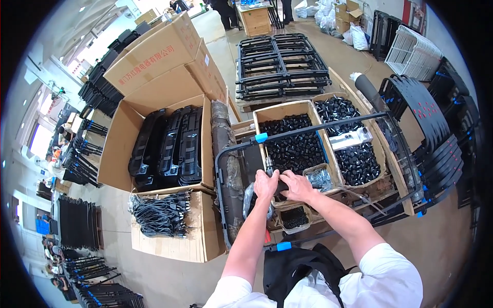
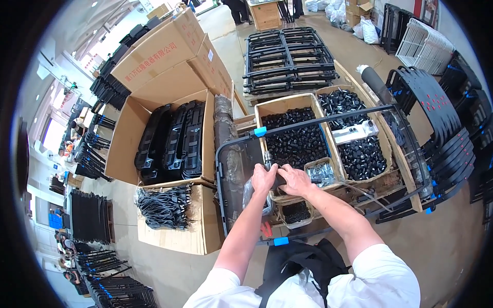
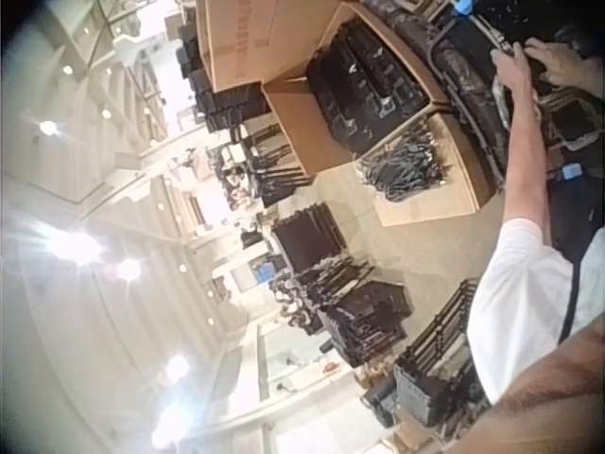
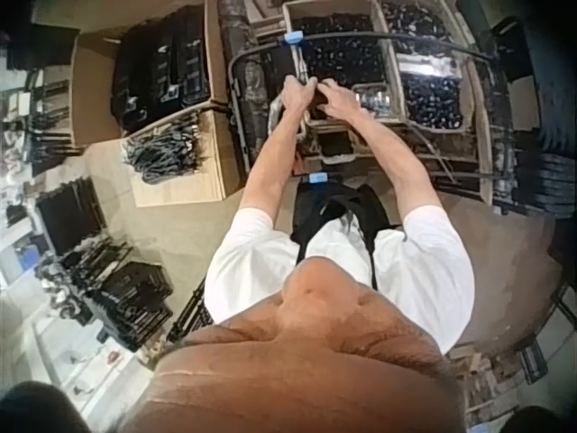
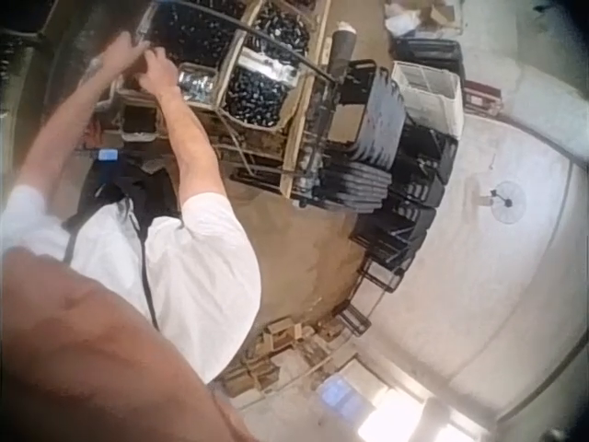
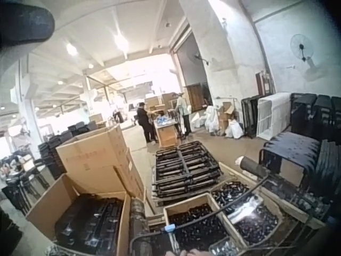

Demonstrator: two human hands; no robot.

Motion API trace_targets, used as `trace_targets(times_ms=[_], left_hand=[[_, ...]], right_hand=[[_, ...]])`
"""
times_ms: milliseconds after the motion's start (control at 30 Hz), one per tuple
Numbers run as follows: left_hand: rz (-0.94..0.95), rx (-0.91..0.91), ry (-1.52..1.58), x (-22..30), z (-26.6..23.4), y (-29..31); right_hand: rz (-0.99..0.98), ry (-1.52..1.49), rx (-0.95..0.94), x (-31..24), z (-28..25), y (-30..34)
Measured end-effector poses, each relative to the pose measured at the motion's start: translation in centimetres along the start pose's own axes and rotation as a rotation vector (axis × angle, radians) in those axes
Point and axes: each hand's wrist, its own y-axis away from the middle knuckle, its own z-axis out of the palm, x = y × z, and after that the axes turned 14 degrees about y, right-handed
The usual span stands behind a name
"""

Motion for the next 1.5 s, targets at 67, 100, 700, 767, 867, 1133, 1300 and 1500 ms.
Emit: trace_targets(times_ms=[67,100,700,767,867,1133,1300,1500], left_hand=[[-0.035,0.01,0.095,0.2,-1.2,2.7],[-0.085,-0.029,0.134,1.4,-2.0,4.9],[-0.175,0.077,0.458,-13.7,-2.7,42.6],[-0.249,0.067,0.493,-15.7,-2.2,42.7],[-0.244,0.077,0.472,-16.9,-2.1,42.2],[-0.258,0.062,0.426,-19.0,-3.9,39.8],[-0.233,-0.005,0.432,-18.5,-4.3,38.5],[-0.241,-0.047,0.405,-18.5,-4.7,38.0]], right_hand=[[-0.03,0.001,0.041,-1.2,-1.1,2.4],[-0.043,0.005,0.073,-2.0,-2.4,4.1],[-0.26,-0.063,-0.234,-12.3,4.5,36.4],[-0.243,-0.065,-0.28,-12.7,6.0,37.0],[-0.173,-0.098,-0.378,-13.2,7.0,36.8],[-0.117,-0.106,-0.364,-15.8,6.7,34.6],[-0.077,-0.098,-0.341,-15.8,7.4,34.1],[-0.064,-0.061,-0.337,-15.9,8.0,33.9]])
